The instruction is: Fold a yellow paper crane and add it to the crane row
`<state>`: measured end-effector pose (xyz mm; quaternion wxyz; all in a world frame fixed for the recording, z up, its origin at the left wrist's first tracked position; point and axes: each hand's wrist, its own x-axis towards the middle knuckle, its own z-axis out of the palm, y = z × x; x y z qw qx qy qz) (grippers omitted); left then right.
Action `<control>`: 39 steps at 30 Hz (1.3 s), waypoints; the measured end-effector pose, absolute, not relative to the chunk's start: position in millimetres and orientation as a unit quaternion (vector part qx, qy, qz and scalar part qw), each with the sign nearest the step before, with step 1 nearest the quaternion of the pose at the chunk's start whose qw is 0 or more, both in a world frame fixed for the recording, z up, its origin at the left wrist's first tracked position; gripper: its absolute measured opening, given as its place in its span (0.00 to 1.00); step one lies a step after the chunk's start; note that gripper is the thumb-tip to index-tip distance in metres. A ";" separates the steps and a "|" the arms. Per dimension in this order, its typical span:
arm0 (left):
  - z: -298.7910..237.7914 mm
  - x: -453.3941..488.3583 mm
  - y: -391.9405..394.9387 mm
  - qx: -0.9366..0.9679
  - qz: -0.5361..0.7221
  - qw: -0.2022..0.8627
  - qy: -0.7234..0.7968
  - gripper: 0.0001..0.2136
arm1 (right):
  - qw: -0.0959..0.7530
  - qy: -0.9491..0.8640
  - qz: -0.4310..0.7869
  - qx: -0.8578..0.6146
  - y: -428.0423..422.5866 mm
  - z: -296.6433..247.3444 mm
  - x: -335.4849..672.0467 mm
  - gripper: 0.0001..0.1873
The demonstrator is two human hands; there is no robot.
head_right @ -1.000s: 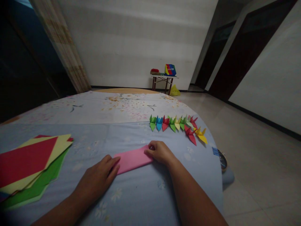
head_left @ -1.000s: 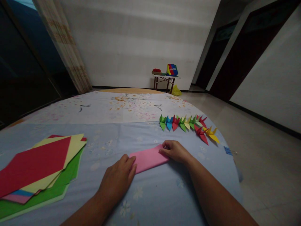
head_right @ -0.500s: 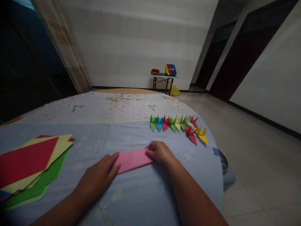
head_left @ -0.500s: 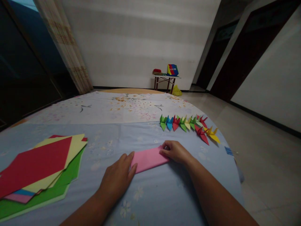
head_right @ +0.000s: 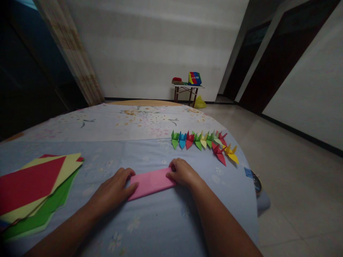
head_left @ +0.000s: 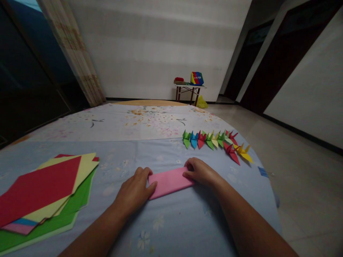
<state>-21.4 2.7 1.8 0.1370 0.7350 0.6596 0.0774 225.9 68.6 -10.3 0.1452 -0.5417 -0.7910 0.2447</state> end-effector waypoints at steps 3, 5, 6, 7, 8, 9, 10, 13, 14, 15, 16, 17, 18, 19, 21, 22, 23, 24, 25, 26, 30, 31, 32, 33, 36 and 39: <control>1.6 -20.6 5.0 0.731 0.082 0.143 0.662 0.15 | 0.144 -0.790 0.248 -0.542 69.1 -10.3 225.2 0.12; 2.6 -20.0 5.0 0.731 0.084 0.147 0.661 0.14 | 0.142 -0.787 0.255 -0.544 69.4 -10.2 225.1 0.12; 3.4 -19.8 4.9 0.731 0.085 0.150 0.660 0.14 | 0.142 -0.785 0.257 -0.545 69.6 -10.3 225.0 0.12; 4.1 -19.8 4.7 0.732 0.087 0.154 0.659 0.13 | 0.142 -0.785 0.260 -0.545 69.8 -10.3 225.1 0.11; 4.7 -19.8 4.6 0.731 0.090 0.158 0.658 0.13 | 0.143 -0.785 0.261 -0.544 70.0 -10.3 225.1 0.11; 5.1 -20.0 4.6 0.729 0.096 0.161 0.658 0.12 | 0.145 -0.785 0.262 -0.542 70.2 -10.4 225.2 0.11; 5.1 -20.2 4.9 0.727 0.104 0.165 0.658 0.11 | 0.147 -0.786 0.262 -0.540 70.2 -10.3 225.2 0.11; 2.5 -21.1 6.9 0.722 0.142 0.182 0.653 0.09 | 0.153 -0.792 0.258 -0.532 69.8 -10.0 225.3 0.11; 0.8 -21.5 8.1 0.719 0.156 0.191 0.650 0.08 | 0.156 -0.794 0.255 -0.529 69.6 -9.9 225.3 0.11; -1.3 -22.1 9.4 0.712 0.169 0.205 0.650 0.08 | 0.157 -0.797 0.253 -0.526 69.3 -9.7 225.3 0.11; -3.5 -22.8 10.9 0.702 0.183 0.222 0.652 0.10 | 0.159 -0.798 0.253 -0.523 69.1 -9.7 225.3 0.11; -5.7 -23.7 12.4 0.691 0.197 0.239 0.653 0.12 | 0.159 -0.799 0.254 -0.521 69.0 -9.6 225.3 0.11; -7.7 -24.7 13.8 0.682 0.209 0.256 0.653 0.15 | 0.159 -0.798 0.258 -0.520 69.0 -9.6 225.4 0.12; -9.4 -25.8 15.0 0.675 0.218 0.271 0.650 0.16 | 0.158 -0.798 0.263 -0.519 69.1 -9.7 225.5 0.13; -11.4 -27.7 16.8 0.679 0.224 0.293 0.635 0.14 | 0.158 -0.797 0.272 -0.516 69.6 -9.6 225.8 0.15; -11.5 -28.3 17.2 0.685 0.223 0.299 0.626 0.12 | 0.158 -0.797 0.275 -0.513 69.9 -9.5 225.9 0.15; -11.1 -28.7 17.3 0.692 0.222 0.300 0.618 0.10 | 0.158 -0.798 0.277 -0.511 70.0 -9.2 226.1 0.15; -10.3 -28.8 17.2 0.698 0.225 0.297 0.612 0.09 | 0.157 -0.800 0.277 -0.509 70.1 -8.9 226.2 0.15; -9.2 -28.6 16.9 0.701 0.232 0.292 0.608 0.09 | 0.156 -0.802 0.275 -0.507 70.1 -8.5 226.3 0.14; -8.1 -28.2 16.7 0.701 0.240 0.289 0.606 0.08 | 0.155 -0.803 0.272 -0.508 70.0 -8.3 226.4 0.13; -3.5 -26.7 17.2 0.663 0.272 0.364 0.595 0.08 | 0.185 -0.790 0.287 -0.509 69.6 -9.2 226.7 0.09; -2.3 -26.8 17.8 0.646 0.281 0.394 0.590 0.08 | 0.200 -0.778 0.309 -0.509 69.8 -10.1 226.8 0.08; -1.1 -27.3 18.4 0.629 0.290 0.420 0.587 0.09 | 0.215 -0.760 0.341 -0.509 70.1 -11.1 226.9 0.07; 0.4 -28.1 19.0 0.610 0.301 0.439 0.587 0.09 | 0.231 -0.738 0.380 -0.508 70.6 -12.0 226.8 0.07; 5.7 -31.3 20.0 0.558 0.326 0.478 0.595 0.12 | 0.290 -0.648 0.512 -0.483 72.3 -13.6 225.8 0.11; 11.2 -34.2 19.1 0.513 0.327 0.512 0.606 0.13 | 0.354 -0.564 0.605 -0.436 73.2 -11.9 223.8 0.19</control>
